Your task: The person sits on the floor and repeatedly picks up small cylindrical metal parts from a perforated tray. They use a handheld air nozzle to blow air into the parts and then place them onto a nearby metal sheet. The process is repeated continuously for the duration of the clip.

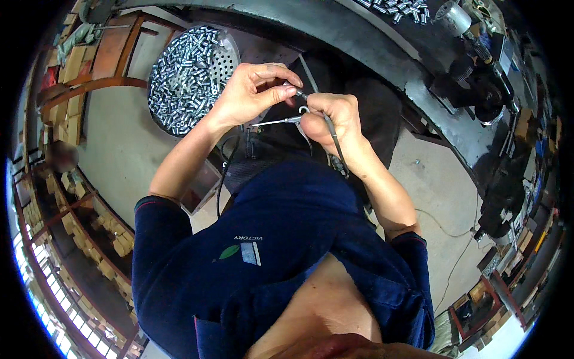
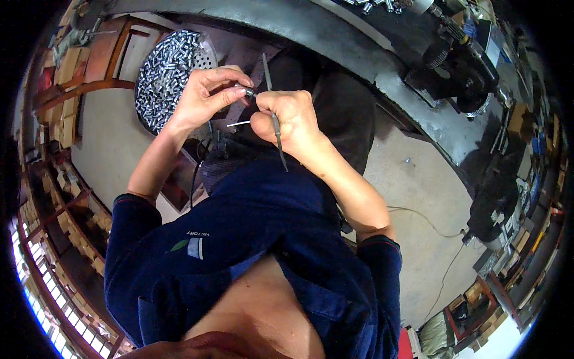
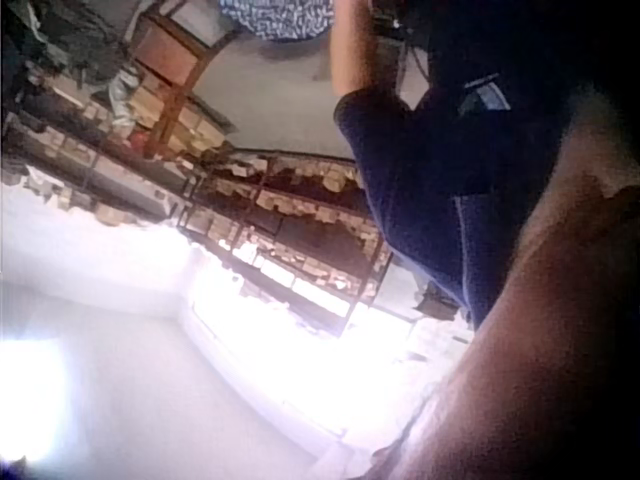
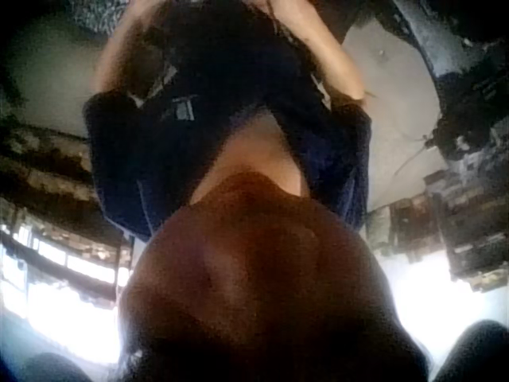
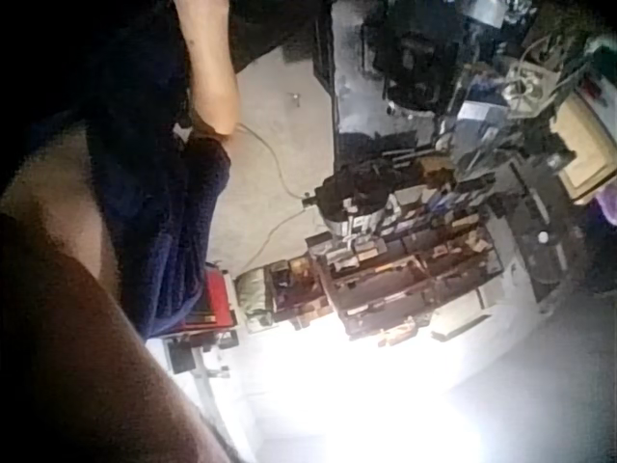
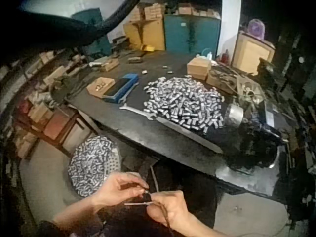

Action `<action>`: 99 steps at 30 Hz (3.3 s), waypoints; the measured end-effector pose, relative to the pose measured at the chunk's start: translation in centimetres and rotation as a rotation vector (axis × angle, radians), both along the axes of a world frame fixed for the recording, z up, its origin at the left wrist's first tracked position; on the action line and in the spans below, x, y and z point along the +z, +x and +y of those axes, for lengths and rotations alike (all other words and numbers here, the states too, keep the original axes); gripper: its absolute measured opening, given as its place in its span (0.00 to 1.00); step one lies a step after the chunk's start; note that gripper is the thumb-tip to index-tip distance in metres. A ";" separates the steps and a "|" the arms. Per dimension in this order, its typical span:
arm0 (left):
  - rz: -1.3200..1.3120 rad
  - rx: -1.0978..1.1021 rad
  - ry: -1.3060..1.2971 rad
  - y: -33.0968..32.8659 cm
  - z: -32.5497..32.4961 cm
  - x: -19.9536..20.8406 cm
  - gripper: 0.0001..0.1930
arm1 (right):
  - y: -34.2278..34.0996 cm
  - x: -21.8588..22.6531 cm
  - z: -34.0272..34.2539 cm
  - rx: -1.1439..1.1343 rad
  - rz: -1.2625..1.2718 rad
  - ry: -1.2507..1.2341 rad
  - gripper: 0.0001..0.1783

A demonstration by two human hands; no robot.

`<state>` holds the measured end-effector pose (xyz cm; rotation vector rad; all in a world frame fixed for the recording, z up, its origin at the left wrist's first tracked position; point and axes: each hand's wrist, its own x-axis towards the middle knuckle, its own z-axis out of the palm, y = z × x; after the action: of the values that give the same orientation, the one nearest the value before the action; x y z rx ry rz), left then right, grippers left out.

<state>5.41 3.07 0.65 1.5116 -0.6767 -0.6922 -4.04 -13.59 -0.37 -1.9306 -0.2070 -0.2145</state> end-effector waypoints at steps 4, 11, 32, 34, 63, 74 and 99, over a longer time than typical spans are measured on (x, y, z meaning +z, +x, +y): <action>-0.014 0.024 -0.041 -0.3 -0.2 -0.6 0.07 | 0.2 -0.7 0.4 -0.052 -0.094 0.026 0.12; -0.096 0.018 0.010 0.3 0.2 -1.4 0.09 | 0.7 -1.2 0.8 -0.048 -0.004 0.020 0.09; 0.172 0.012 -0.115 2.0 -0.7 -0.4 0.10 | -1.7 -1.7 -1.6 0.037 0.440 1.037 0.16; 0.073 0.168 -0.060 2.8 -0.3 -0.5 0.08 | -2.7 -1.5 -2.4 -0.069 0.349 0.850 0.16; -0.996 0.211 0.321 2.7 -0.6 -2.8 0.13 | -2.8 2.9 -1.2 -0.068 0.078 0.352 0.16; -1.038 0.056 0.280 1.1 -2.3 -2.5 0.15 | 0.6 -0.9 -0.5 -0.028 0.093 0.360 0.16; -0.468 -0.070 -0.166 11.4 -13.3 3.7 0.10 | -2.9 0.6 -4.7 -0.249 -0.044 0.226 0.15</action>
<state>16.83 -10.22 4.32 1.5102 -1.1168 -0.3203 -6.92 -18.31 0.25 -1.7247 0.0289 -0.4278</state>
